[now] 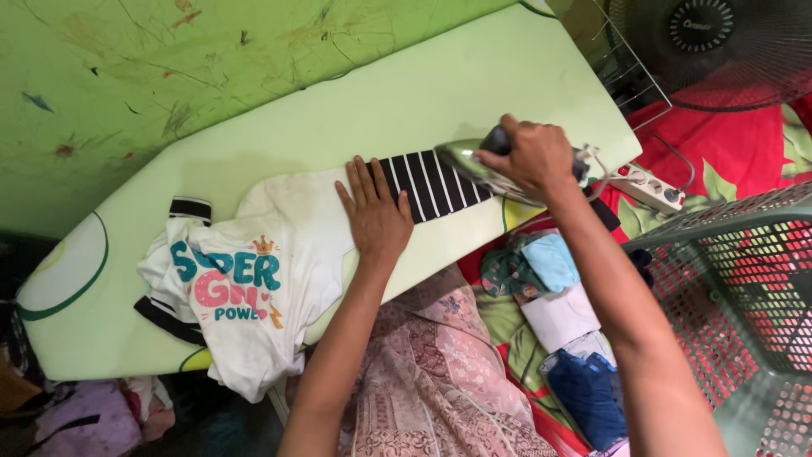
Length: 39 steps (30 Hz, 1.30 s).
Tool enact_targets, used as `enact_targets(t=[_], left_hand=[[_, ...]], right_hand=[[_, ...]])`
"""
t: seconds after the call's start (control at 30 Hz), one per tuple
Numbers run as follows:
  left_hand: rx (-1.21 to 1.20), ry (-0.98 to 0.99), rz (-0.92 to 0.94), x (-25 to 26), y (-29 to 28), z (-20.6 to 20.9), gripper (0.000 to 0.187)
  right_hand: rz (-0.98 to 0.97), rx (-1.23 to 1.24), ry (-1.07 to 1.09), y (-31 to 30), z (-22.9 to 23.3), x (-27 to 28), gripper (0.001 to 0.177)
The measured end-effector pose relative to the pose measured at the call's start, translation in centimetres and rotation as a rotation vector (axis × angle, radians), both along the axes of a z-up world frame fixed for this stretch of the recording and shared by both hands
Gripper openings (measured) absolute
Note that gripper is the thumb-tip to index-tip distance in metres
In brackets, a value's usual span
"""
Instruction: The person irons a floral-patterned garment and a white t-shirt with striped sleeves on an ironing board. They smooth the fabric, use the iron, fold the items, and place them aside.
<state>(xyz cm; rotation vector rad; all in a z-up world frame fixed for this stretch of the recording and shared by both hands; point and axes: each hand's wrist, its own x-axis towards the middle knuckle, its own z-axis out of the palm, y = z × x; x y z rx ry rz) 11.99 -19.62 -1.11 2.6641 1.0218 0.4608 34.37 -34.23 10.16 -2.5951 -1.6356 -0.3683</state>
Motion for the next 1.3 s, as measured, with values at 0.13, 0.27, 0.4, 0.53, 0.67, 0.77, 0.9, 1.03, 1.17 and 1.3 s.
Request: enact_targets(t=[0.13, 0.27, 0.4, 0.53, 0.67, 0.77, 0.9, 1.03, 1.17, 1.3], left_hand=[[-0.016, -0.153, 0.002, -0.4, -0.1, 0.6, 0.079], [-0.108, -0.452, 0.052, -1.1, 0.1, 0.6, 0.070], [-0.325, -0.761, 0.082, -1.8, 0.7, 0.4, 0.060], [-0.397, -0.853, 0.057, -2.1, 0.9, -0.2, 0.055], [-0.324, -0.825, 0.052, -2.0, 1.1, -0.6, 0.053], [-0.326, -0.803, 0.046, -1.9, 0.9, -0.7, 0.054], [-0.293, -0.792, 0.049, -1.8, 0.9, -0.5, 0.051], [-0.337, -0.846, 0.073, -1.4, 0.8, -0.5, 0.047], [-0.421, -0.942, 0.124, -2.2, 1.9, -0.1, 0.040], [-0.262, -0.644, 0.140, -4.9, 3.5, 0.5, 0.033]], right_hand=[[0.222, 0.003, -0.038, 2.8, -0.8, -0.4, 0.067], [-0.009, 0.067, -0.097, 6.4, -1.4, -1.1, 0.062], [0.301, -0.052, -0.040, 6.5, -1.5, -1.5, 0.065], [0.434, -0.105, -0.057, 3.9, -1.9, -1.0, 0.064], [0.098, -0.122, -0.025, 1.7, -2.1, 1.4, 0.064], [0.055, -0.095, -0.073, -0.3, -2.1, 2.5, 0.068], [0.382, -0.051, -0.010, -1.7, -1.8, 0.8, 0.067], [0.107, -0.017, -0.034, 1.1, -1.7, -3.0, 0.064], [0.375, 0.043, 0.001, 4.5, -0.8, -5.6, 0.061], [0.321, 0.062, -0.006, 7.0, -0.5, -7.5, 0.064]])
